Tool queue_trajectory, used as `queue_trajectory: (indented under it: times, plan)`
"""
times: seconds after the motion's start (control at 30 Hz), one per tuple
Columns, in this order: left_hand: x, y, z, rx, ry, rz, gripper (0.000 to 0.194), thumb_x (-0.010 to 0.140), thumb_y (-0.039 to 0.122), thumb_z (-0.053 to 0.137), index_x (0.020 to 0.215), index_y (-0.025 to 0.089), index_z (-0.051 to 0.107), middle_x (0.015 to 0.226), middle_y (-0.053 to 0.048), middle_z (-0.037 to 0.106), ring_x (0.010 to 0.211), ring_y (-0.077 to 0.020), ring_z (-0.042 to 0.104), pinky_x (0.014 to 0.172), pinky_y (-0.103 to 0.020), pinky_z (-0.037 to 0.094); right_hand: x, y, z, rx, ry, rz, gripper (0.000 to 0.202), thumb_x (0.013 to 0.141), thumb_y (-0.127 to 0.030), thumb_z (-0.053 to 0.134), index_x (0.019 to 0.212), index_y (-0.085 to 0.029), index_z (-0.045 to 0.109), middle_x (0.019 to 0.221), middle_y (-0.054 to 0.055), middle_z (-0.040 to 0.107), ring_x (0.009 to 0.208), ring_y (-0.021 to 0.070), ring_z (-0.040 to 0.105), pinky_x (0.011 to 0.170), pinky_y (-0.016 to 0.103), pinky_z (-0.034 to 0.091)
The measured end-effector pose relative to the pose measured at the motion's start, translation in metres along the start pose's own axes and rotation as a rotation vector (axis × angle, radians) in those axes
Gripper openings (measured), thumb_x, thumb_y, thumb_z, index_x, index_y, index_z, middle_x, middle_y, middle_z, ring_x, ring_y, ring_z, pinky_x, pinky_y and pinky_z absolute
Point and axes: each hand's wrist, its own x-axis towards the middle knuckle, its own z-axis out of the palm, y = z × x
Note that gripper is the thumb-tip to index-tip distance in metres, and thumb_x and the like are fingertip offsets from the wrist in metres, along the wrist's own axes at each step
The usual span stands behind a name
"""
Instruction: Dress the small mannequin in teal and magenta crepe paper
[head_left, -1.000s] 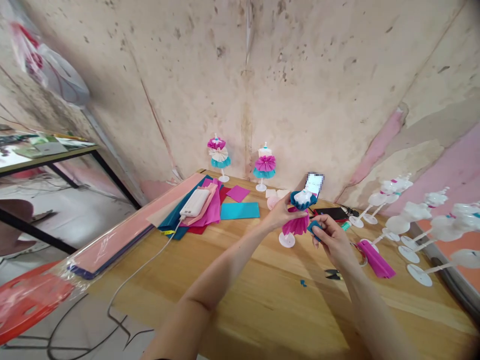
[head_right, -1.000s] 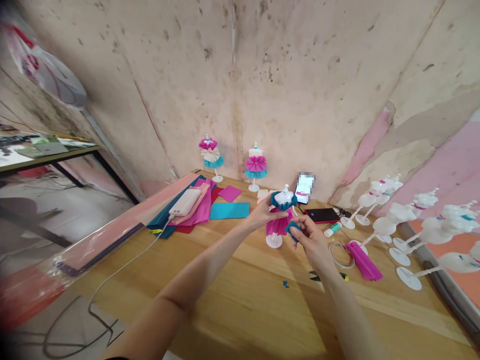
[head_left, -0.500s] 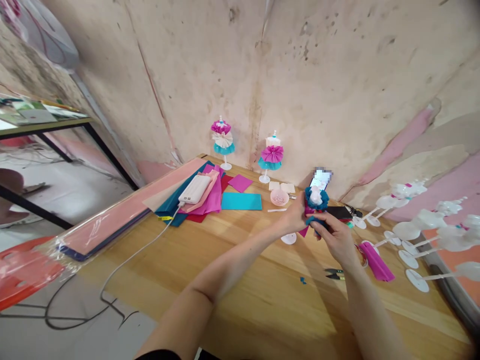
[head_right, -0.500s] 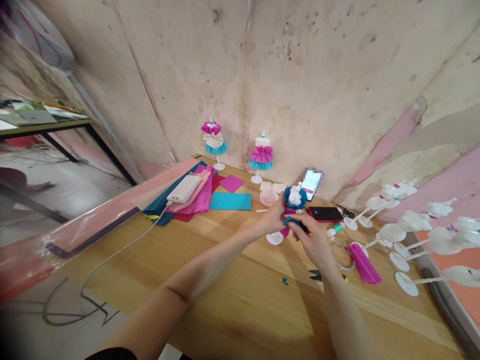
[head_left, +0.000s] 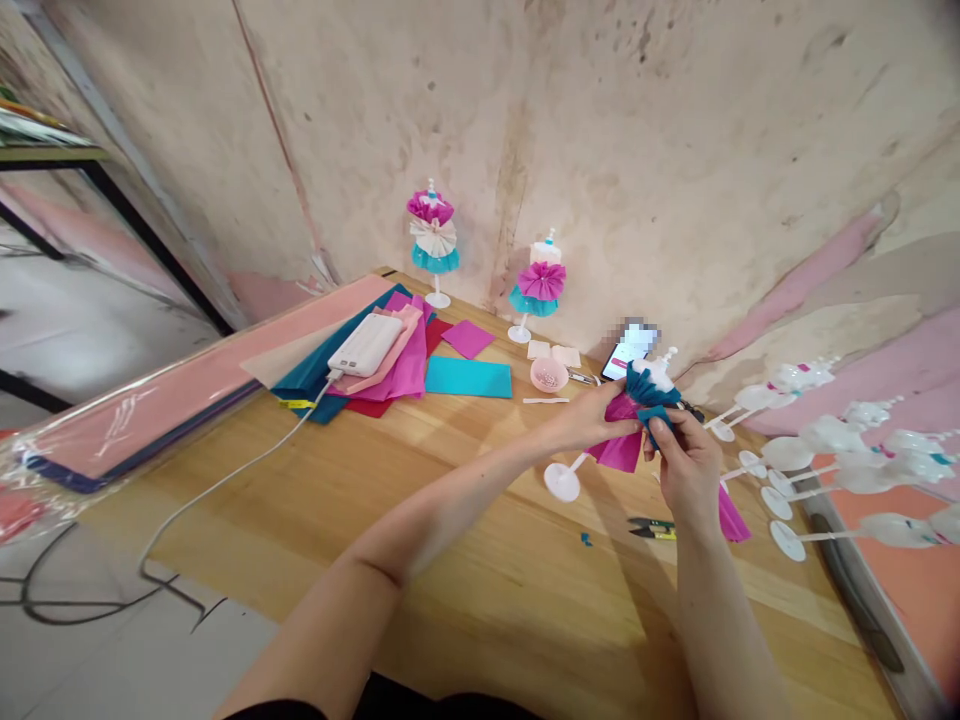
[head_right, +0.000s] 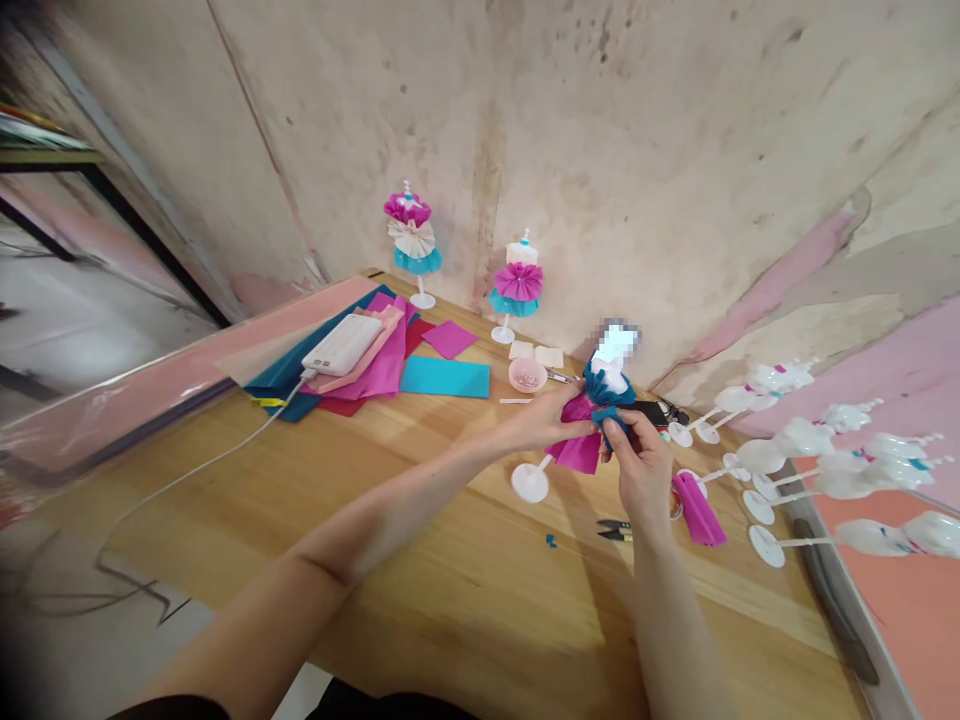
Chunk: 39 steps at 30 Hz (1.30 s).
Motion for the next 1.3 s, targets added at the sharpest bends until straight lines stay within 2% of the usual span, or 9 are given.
queue_trajectory:
  times: [0.1,0.27,0.4,0.6,0.83,1.03,1.3]
  plan:
    - [-0.002,0.01,0.0,-0.029,0.051,-0.018,0.05,0.081,0.041,0.064,0.122,0.015,0.054,0.11,-0.007,0.066,0.097,-0.021,0.062,0.086,-0.031,0.047,0.002,-0.002,-0.003,-0.003,0.034,-0.022,0.018,0.084,-0.037,0.065,0.093,-0.021,0.067,0.066,-0.001,0.058,0.053,0.0118,0.05,0.048,0.026,0.043]
    - [-0.005,0.022,0.0,-0.019,0.054,-0.076,0.052,0.079,0.049,0.066,0.119,0.016,0.057,0.106,-0.005,0.067,0.095,-0.0203,0.062,0.084,-0.03,0.046,0.0,-0.006,-0.005,-0.012,0.057,-0.026,0.019,0.085,-0.038,0.065,0.093,-0.021,0.066,0.065,-0.002,0.057,0.052,0.0115,0.05,0.049,0.027,0.043]
    - [-0.004,0.02,0.002,0.005,0.034,-0.042,0.051,0.079,0.048,0.067,0.117,0.016,0.059,0.101,-0.005,0.067,0.091,-0.0196,0.061,0.082,-0.03,0.047,0.0,-0.01,-0.007,-0.04,0.064,0.019,0.02,0.085,-0.04,0.064,0.09,-0.021,0.065,0.064,-0.002,0.056,0.051,0.0113,0.049,0.049,0.027,0.043]
    - [-0.004,0.018,0.006,0.082,0.006,-0.028,0.061,0.078,0.047,0.068,0.13,0.02,0.052,0.106,-0.007,0.066,0.095,-0.0218,0.06,0.083,-0.032,0.046,0.0,-0.01,-0.009,-0.039,-0.013,0.099,0.02,0.085,-0.04,0.065,0.09,-0.021,0.063,0.066,-0.002,0.055,0.051,0.0103,0.048,0.048,0.026,0.041]
    - [-0.007,0.019,0.011,0.144,0.077,-0.024,0.067,0.081,0.049,0.064,0.138,0.02,0.044,0.109,-0.009,0.061,0.102,-0.024,0.057,0.089,-0.036,0.045,-0.001,-0.012,-0.009,-0.069,0.028,0.116,0.02,0.087,-0.041,0.063,0.087,-0.021,0.06,0.064,-0.003,0.054,0.051,0.0099,0.048,0.048,0.025,0.04]
    - [-0.007,0.016,0.014,0.199,0.087,-0.008,0.071,0.083,0.051,0.061,0.143,0.021,0.038,0.113,-0.011,0.056,0.106,-0.0249,0.053,0.093,-0.039,0.044,0.0,-0.018,-0.011,-0.098,-0.031,0.127,0.02,0.088,-0.039,0.062,0.084,-0.021,0.057,0.057,-0.005,0.05,0.048,0.0096,0.047,0.047,0.024,0.038]
    - [-0.005,0.018,0.014,0.227,0.068,0.019,0.059,0.089,0.047,0.053,0.141,0.02,0.041,0.109,-0.011,0.057,0.104,-0.025,0.053,0.093,-0.041,0.045,-0.001,-0.021,-0.009,-0.131,-0.013,0.117,0.021,0.088,-0.041,0.062,0.083,-0.021,0.056,0.056,-0.005,0.051,0.047,0.0096,0.047,0.047,0.024,0.039]
